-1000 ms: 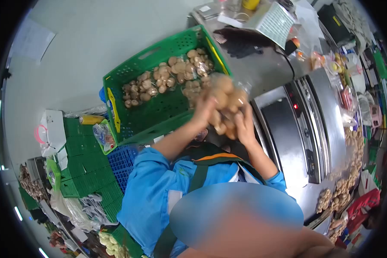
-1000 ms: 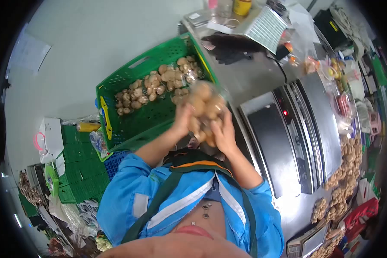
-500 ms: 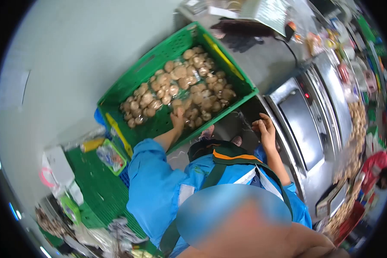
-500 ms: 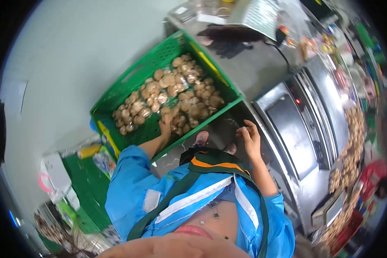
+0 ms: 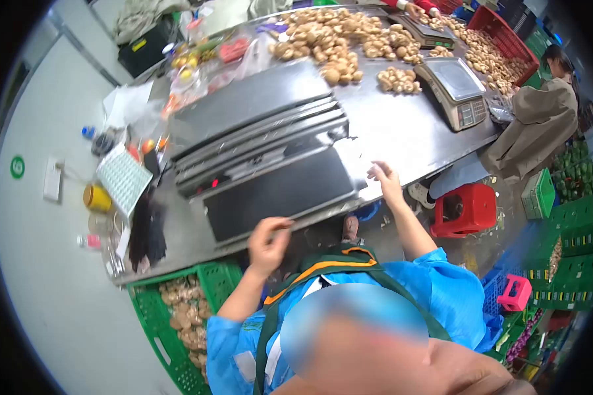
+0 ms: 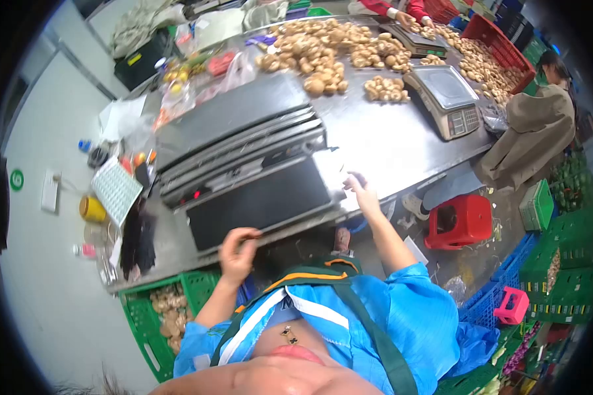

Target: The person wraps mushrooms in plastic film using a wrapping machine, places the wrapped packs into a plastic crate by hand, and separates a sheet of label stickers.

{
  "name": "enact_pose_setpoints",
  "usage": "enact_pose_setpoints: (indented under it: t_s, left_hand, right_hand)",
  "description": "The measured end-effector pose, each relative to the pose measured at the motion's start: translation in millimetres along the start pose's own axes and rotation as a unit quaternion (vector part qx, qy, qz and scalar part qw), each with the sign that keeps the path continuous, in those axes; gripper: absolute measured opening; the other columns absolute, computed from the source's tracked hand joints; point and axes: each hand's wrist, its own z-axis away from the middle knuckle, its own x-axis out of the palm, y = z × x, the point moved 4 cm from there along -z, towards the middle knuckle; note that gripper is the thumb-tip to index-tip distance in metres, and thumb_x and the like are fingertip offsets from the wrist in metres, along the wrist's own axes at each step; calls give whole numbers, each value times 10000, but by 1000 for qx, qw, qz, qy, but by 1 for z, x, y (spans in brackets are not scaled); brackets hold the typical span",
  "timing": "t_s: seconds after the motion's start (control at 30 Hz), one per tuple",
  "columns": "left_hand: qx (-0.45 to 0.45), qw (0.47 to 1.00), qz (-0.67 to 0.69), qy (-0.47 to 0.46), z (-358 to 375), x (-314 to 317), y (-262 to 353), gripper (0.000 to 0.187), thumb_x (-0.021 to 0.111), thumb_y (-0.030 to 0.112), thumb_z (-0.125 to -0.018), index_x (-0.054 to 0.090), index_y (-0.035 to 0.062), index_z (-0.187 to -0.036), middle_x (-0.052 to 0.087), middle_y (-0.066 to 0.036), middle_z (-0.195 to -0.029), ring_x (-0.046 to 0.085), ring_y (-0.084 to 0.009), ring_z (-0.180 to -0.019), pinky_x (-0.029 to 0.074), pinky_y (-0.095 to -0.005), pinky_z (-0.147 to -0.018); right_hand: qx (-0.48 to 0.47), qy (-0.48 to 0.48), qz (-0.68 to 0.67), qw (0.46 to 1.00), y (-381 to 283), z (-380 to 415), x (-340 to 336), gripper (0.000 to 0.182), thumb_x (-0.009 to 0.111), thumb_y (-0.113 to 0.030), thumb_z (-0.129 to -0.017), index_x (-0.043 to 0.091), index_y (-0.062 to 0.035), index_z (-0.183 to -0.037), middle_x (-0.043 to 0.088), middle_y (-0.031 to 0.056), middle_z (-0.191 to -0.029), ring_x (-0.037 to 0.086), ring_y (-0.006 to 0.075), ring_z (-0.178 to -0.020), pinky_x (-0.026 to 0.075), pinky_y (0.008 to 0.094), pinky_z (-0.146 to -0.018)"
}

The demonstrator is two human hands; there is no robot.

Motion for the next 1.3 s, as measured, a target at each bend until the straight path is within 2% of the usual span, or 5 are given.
enact_pose_setpoints:
  t_s: [0.1, 0.3, 0.67, 1.0, 1.3]
  left_hand:
    - [-43, 981, 107, -154, -106, 150, -21, 327, 592, 43, -761, 526, 21, -1081, 588, -103, -960, 570, -166, -847, 450, -276, -741]
    - [-134, 984, 66, -102, -293, 372, -159, 679, 676, 222, -727, 321, 51, -1279, 417, -173, -1196, 484, -255, -1033, 429, -336, -835]
    - [-315, 929, -185, -61, -484, 491, -269, 831, 577, 596, -686, 269, 207, -1353, 174, -260, -1369, 222, -444, -1245, 250, -454, -1013]
    - [-116, 977, -181, -2, -430, 435, -188, 612, 671, 426, -691, 491, 145, -1205, 216, -254, -1337, 311, -446, -1152, 338, -461, -942]
    - [-55, 950, -268, 149, -369, 167, -88, 635, 654, 460, -716, 481, 112, -1219, 271, -292, -1301, 323, -445, -1173, 306, -448, -970]
  right_hand:
    - [-51, 95, 66, 992, -4, -102, -105, 327, 553, -240, -851, 555, 0, -1073, 613, 95, -898, 576, 144, -776, 437, 256, -682]
    - [-40, 164, 169, 971, 7, -332, -252, 583, 567, -402, -803, 434, -50, -1249, 506, 180, -1190, 497, 249, -1089, 377, 334, -908]
    - [28, 105, 360, 927, 43, -474, -263, 790, 551, -549, -736, 367, -7, -1281, 440, 228, -1246, 434, 324, -1158, 344, 369, -957]
    - [-126, 152, 340, 920, -13, -369, -219, 774, 654, -378, -723, 283, -28, -1305, 397, 179, -1226, 460, 298, -1098, 394, 364, -896]
    - [-196, 22, 280, 939, -145, -287, 16, 827, 659, -396, -722, 253, 56, -1283, 402, 236, -1193, 429, 353, -1115, 374, 392, -909]
